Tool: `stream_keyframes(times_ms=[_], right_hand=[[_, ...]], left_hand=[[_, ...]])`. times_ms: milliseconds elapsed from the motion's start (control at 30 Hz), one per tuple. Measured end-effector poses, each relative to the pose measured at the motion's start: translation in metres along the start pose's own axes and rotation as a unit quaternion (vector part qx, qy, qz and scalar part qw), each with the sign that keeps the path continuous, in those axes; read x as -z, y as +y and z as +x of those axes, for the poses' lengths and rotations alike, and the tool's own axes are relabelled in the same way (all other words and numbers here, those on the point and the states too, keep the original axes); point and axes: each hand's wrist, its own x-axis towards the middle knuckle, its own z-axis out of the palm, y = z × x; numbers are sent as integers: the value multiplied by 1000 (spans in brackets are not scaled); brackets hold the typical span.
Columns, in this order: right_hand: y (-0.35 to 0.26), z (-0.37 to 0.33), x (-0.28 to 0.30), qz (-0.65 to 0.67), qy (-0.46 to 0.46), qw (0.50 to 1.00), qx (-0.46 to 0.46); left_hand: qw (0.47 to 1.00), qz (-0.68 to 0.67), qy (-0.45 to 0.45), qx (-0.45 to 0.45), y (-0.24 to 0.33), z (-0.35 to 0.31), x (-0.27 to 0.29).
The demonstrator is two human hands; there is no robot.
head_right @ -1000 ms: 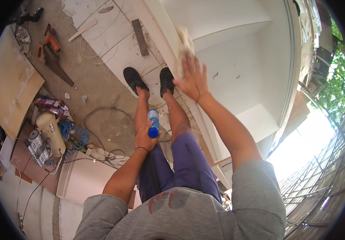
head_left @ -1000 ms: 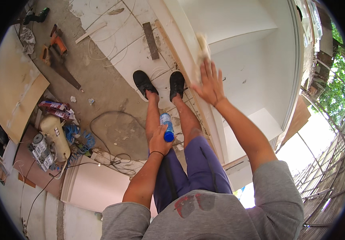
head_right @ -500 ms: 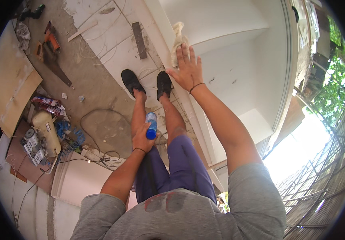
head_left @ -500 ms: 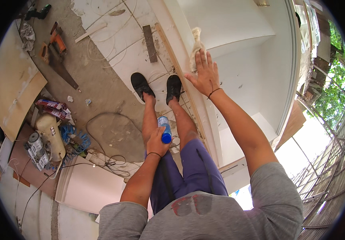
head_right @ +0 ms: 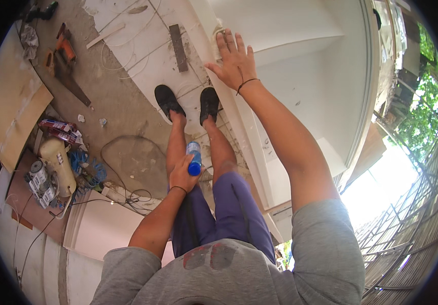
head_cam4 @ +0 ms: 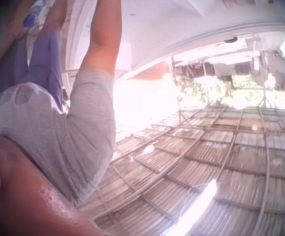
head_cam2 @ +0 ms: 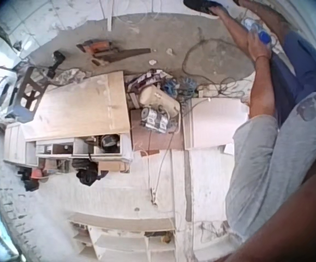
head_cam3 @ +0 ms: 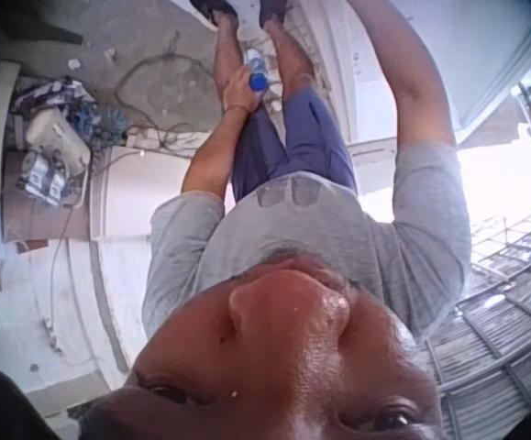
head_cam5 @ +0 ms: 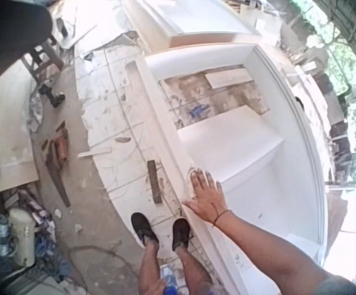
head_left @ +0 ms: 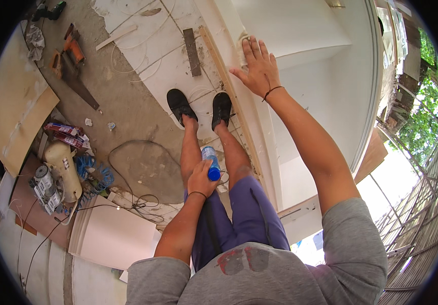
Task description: The person wipes a white wooden frame by hand with a cloth, periodically applying liquid from a blue bottle to the cloth.
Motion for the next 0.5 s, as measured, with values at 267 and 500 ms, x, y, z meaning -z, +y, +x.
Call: stream_keyframes(times_ms=[267, 500], right_hand=[[-1, -183, -25, -13, -242, 965, -97], [-14, -73, -15, 83, -57, 990, -102]], left_hand=[[1000, -17, 3, 19, -4, -1, 0], [1000, -8, -10, 6, -3, 0, -3]])
